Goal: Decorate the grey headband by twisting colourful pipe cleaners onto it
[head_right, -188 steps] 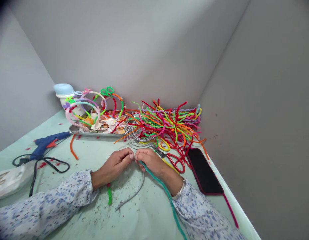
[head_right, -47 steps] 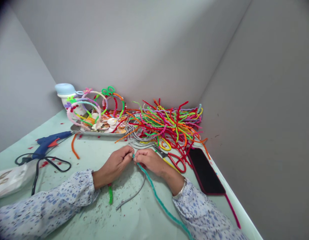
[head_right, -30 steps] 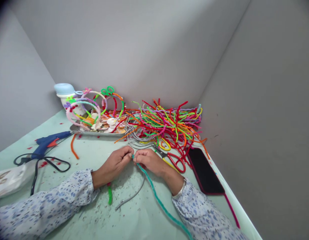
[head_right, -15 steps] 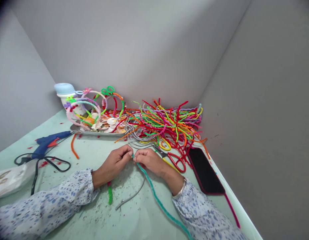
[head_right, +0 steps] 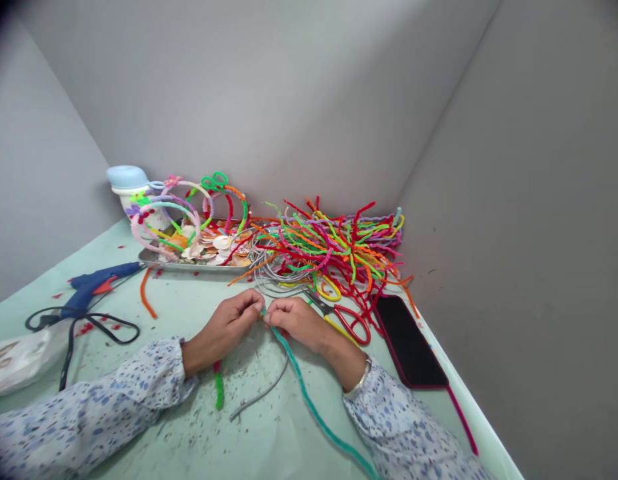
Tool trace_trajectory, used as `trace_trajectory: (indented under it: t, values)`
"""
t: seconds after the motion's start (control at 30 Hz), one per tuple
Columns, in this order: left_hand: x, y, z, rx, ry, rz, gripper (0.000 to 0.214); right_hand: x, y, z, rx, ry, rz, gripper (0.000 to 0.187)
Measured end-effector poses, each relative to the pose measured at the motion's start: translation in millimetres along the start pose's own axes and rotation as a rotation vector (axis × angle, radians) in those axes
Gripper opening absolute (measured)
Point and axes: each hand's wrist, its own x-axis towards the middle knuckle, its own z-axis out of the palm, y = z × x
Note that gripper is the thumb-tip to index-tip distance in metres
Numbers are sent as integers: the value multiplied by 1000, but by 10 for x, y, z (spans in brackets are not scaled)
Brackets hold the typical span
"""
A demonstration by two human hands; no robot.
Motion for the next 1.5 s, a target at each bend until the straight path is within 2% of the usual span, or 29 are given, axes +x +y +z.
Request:
trace_trajectory:
  t: [0.2, 0.63, 0.83, 0.9, 1.1, 1.5]
  values:
    - [-7, 21, -7, -37, -19, -25, 20, 1, 30, 1, -11, 6, -11, 13]
    - [-5, -3, 10, 25, -2, -10, 17, 4, 44, -14, 23, 3, -13, 13]
    - [20, -23, -21, 31, 57, -55, 14, 4, 84, -37, 76, -26, -10, 12]
    - [15, -11, -32, -4, 40, -72, 15, 2, 87, -38, 75, -25, -15, 13]
    - [-10, 30, -13, -32, -36, 11, 15, 4, 76, -24, 84, -10, -18, 14]
    - [2, -12, 25, 180, -1, 46, 15, 1, 82, -39, 132, -39, -31, 12]
